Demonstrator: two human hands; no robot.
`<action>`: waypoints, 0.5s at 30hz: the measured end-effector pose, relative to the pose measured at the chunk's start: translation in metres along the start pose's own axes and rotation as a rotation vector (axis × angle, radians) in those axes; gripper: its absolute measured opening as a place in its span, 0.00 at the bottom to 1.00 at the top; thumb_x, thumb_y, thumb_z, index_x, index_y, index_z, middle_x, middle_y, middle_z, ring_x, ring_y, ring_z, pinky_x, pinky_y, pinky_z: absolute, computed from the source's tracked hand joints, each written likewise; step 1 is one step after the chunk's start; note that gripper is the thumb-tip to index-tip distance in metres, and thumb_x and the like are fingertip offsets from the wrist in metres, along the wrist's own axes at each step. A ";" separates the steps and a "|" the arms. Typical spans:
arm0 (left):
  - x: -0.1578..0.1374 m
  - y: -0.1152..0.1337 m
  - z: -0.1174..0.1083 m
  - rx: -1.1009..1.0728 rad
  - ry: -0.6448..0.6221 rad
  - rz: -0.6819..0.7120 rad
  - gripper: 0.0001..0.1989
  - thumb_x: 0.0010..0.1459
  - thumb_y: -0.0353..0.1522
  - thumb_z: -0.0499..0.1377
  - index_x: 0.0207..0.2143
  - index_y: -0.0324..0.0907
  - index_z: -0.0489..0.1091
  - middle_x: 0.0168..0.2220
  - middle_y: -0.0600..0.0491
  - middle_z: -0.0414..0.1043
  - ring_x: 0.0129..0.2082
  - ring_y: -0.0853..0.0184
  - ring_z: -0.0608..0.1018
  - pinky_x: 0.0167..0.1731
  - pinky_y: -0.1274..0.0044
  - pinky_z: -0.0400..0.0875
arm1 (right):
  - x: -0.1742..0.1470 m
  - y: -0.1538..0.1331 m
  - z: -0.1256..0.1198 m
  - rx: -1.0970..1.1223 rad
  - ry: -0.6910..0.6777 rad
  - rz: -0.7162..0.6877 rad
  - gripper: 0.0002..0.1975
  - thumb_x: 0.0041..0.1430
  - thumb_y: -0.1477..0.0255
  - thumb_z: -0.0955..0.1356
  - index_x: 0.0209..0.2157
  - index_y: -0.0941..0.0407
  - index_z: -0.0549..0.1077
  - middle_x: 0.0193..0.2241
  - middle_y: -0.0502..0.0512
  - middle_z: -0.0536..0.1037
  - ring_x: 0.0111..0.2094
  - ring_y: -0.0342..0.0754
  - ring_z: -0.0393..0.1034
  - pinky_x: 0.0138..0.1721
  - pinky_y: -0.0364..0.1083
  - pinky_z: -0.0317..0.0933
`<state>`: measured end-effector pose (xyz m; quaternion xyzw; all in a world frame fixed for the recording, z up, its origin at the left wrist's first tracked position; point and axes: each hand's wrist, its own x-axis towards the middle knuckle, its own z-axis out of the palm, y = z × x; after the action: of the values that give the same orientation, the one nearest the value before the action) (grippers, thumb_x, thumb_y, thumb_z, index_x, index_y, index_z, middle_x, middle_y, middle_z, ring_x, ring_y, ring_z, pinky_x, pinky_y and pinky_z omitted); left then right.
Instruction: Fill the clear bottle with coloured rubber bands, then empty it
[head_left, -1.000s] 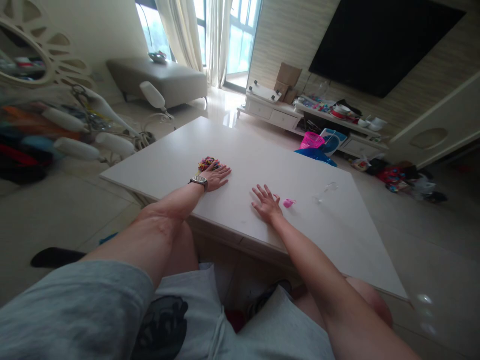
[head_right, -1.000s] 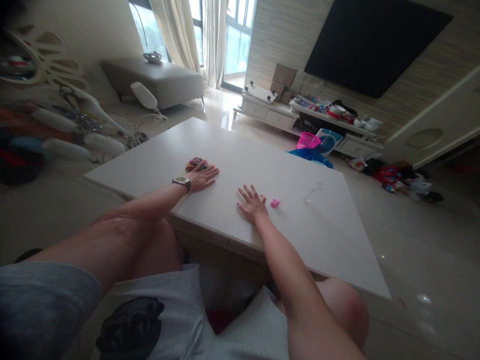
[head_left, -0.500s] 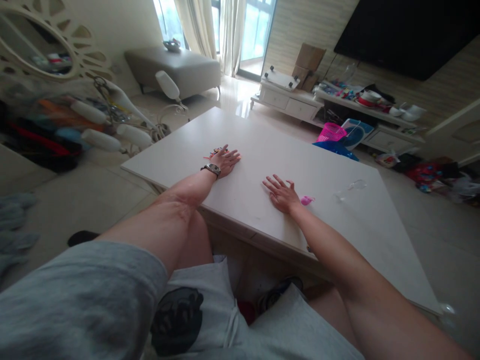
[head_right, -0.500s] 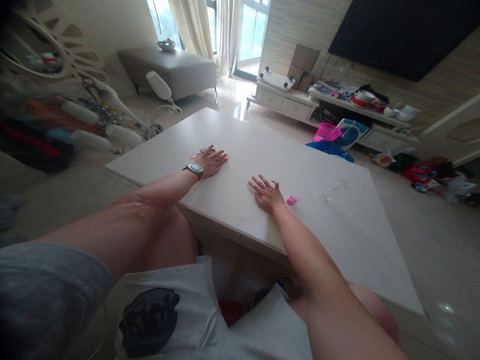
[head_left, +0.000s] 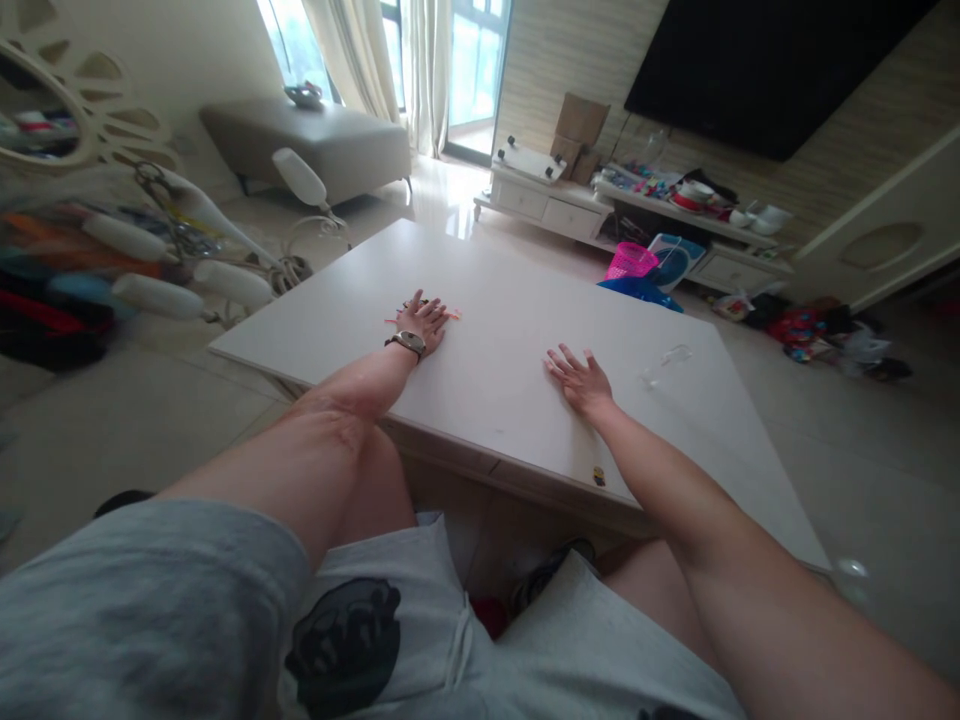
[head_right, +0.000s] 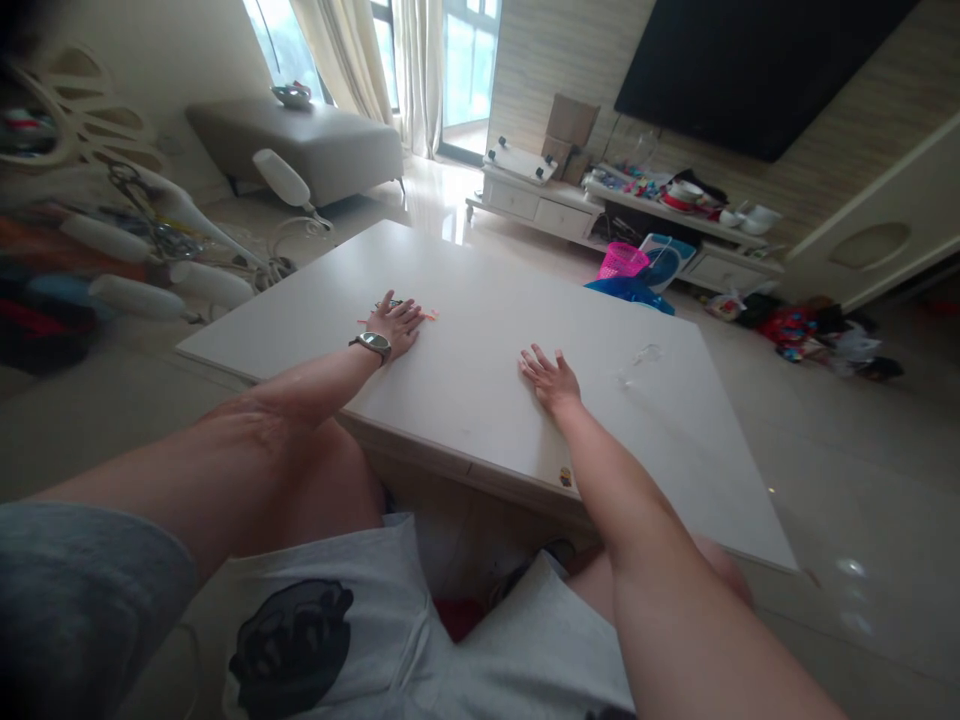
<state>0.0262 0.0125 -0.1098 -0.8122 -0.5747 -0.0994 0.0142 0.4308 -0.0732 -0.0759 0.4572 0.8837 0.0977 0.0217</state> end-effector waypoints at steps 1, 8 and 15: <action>-0.001 -0.001 0.000 -0.010 0.001 -0.005 0.31 0.64 0.38 0.45 0.69 0.50 0.58 0.68 0.50 0.61 0.73 0.57 0.52 0.68 0.50 0.19 | -0.006 0.005 0.001 -0.003 -0.010 0.015 0.35 0.62 0.84 0.54 0.68 0.47 0.58 0.71 0.51 0.55 0.73 0.51 0.40 0.69 0.68 0.30; -0.003 -0.003 -0.008 0.064 -0.020 0.060 0.30 0.65 0.37 0.44 0.68 0.53 0.59 0.71 0.54 0.56 0.73 0.60 0.50 0.68 0.50 0.20 | -0.034 0.040 0.011 0.021 -0.004 0.138 0.34 0.62 0.84 0.54 0.67 0.47 0.60 0.71 0.52 0.57 0.73 0.51 0.41 0.69 0.68 0.30; 0.006 -0.004 -0.018 0.118 -0.040 0.167 0.30 0.64 0.34 0.45 0.69 0.55 0.58 0.70 0.58 0.56 0.73 0.62 0.53 0.69 0.55 0.19 | -0.022 0.060 0.021 0.059 -0.004 0.182 0.32 0.62 0.81 0.53 0.64 0.51 0.65 0.68 0.57 0.62 0.72 0.52 0.44 0.69 0.69 0.27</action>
<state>0.0215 0.0168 -0.0918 -0.8568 -0.5101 -0.0478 0.0587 0.4946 -0.0540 -0.0861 0.5364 0.8409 0.0722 0.0012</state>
